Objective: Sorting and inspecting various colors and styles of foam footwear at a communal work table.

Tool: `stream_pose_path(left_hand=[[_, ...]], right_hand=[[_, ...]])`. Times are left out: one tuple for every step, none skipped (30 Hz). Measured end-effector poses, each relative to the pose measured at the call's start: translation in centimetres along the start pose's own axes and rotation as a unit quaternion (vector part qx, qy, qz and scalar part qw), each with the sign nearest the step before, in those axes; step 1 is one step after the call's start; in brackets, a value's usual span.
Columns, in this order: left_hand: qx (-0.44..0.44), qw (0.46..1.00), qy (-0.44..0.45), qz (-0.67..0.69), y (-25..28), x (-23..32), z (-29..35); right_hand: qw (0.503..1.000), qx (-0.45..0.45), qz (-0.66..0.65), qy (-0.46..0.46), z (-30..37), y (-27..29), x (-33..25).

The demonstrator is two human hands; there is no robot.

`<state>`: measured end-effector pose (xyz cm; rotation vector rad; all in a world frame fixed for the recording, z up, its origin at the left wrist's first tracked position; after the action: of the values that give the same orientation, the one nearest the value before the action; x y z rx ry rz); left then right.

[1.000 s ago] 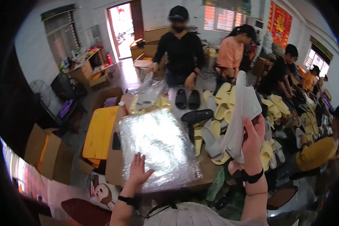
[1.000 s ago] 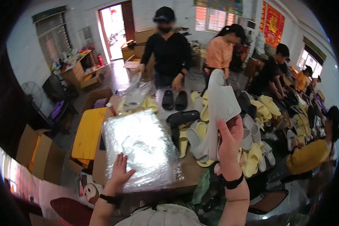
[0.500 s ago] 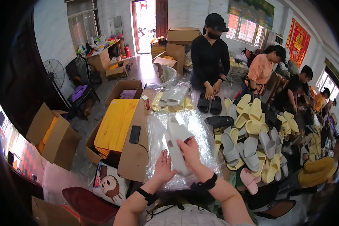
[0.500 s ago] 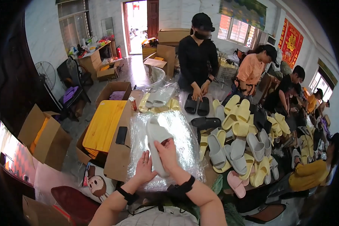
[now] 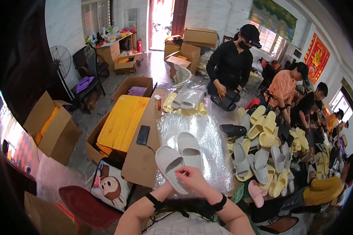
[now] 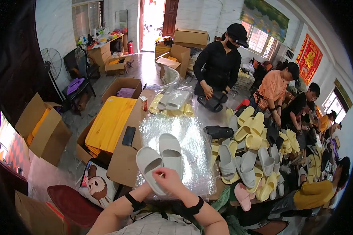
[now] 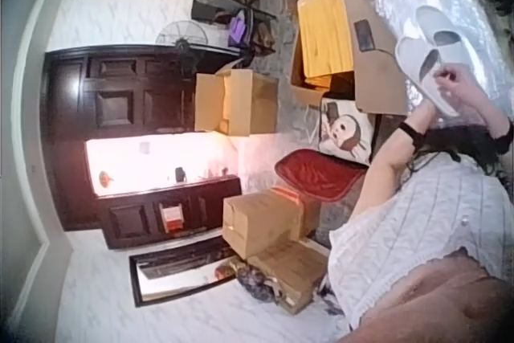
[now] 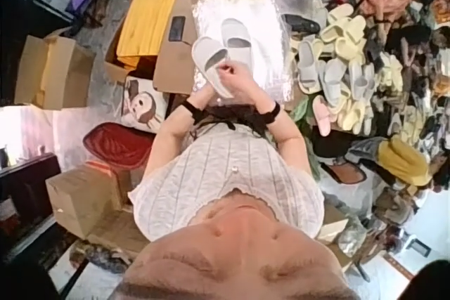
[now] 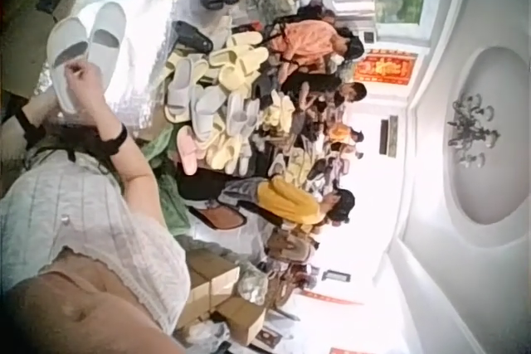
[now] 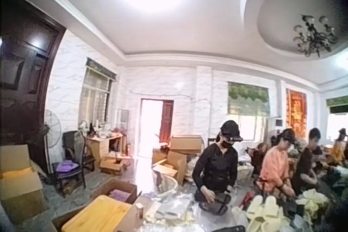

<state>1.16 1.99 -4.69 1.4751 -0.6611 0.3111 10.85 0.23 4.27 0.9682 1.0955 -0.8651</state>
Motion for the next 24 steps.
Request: stream_pose_path(left_hand=[[0.004,1.0,0.01,0.01,0.3,0.4,-0.4],[0.009,1.0,0.021,0.02,1.1,0.2,-0.7],[0.01,0.999,0.024,0.032,1.4,0.0,-0.8],[0.01,0.999,0.026,0.042,1.5,0.2,-1.2],[0.01,0.998,0.027,0.052,1.3,0.5,-1.1],[0.009,0.998,0.022,0.062,1.2,0.4,-1.1],[0.01,0.997,0.019,0.069,0.9,0.6,0.1],[0.01,0.997,0.013,0.075,0.8,0.7,-0.8],[0.007,0.997,0.005,0.082,0.7,0.1,-0.2],[0.003,0.996,-0.008,0.09,1.0,0.5,-0.6],[-0.001,0.995,-0.017,0.097,1.1,0.5,-0.6],[-0.007,0.994,-0.028,0.103,0.8,-0.3,0.4],[-0.015,0.993,-0.039,0.11,0.8,-0.3,0.7],[-0.025,0.992,-0.051,0.117,0.7,-0.1,0.4],[-0.033,0.99,-0.06,0.122,0.5,0.1,0.6],[-0.039,0.989,-0.067,0.128,0.1,-0.1,1.1],[-0.045,0.987,-0.073,0.133,-0.1,-0.7,1.4],[-0.049,0.986,-0.077,0.14,0.4,0.1,0.7],[-0.051,0.985,-0.085,0.138,0.1,0.0,0.6],[-0.025,0.996,-0.087,-0.023,-0.1,-0.4,0.6],[0.002,0.979,-0.088,-0.182,-0.3,-0.4,0.5],[-0.028,0.984,-0.062,-0.166,-0.5,-0.3,0.0],[-0.03,0.983,-0.068,-0.168,-0.4,0.0,0.0],[-0.026,0.988,-0.072,-0.137,0.3,0.8,0.2]], right_hand=[[0.989,0.05,0.128,0.059,0.2,0.7,-0.7],[0.976,0.098,0.182,0.066,-0.1,1.3,-1.4],[0.975,0.099,0.185,0.068,-0.5,1.9,-1.3],[0.961,0.121,0.236,0.08,-1.3,2.5,-1.0],[0.943,0.145,0.286,0.094,-2.2,3.1,-0.5],[0.939,0.158,0.292,0.092,-3.2,3.4,0.6],[0.937,0.166,0.291,0.096,-4.1,3.3,0.8],[0.933,0.142,0.322,0.073,-5.2,3.0,1.3],[0.928,0.12,0.35,0.048,-6.2,2.7,1.9],[0.919,0.112,0.377,0.037,-7.2,2.7,2.8],[0.908,0.134,0.394,0.04,-7.9,2.3,3.3],[0.922,0.132,0.362,0.049,-8.2,2.1,3.2],[0.933,0.131,0.329,0.056,-8.1,2.2,3.2],[0.932,0.15,0.327,0.052,-7.7,2.5,3.4],[0.924,0.182,0.327,0.071,-7.2,2.7,3.4],[0.916,0.211,0.328,0.092,-6.7,3.1,3.3],[0.914,0.224,0.326,0.091,-6.1,3.8,3.5],[0.911,0.247,0.322,0.076,-5.1,4.8,3.8],[0.907,0.268,0.318,0.061,-4.1,5.9,4.3],[0.906,0.285,0.31,0.047,-3.0,7.0,4.8],[0.901,0.295,0.317,0.009,-1.6,8.4,5.4],[0.891,0.318,0.325,-0.009,-0.5,9.7,6.5],[0.88,0.339,0.332,-0.027,0.6,11.0,7.7],[0.87,0.367,0.326,-0.045,2.1,12.3,8.1]])
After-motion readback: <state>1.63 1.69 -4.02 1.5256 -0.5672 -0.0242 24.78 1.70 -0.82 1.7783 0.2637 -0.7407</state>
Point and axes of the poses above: each hand's wrist, its own z-axis away from the middle knuckle, its own y-axis out of the back of the hand, x = y × z, the point moved 4 cm from there along -z, towards the middle knuckle, and after that the axes turned 4 degrees about -z, right-handed, at the moved point
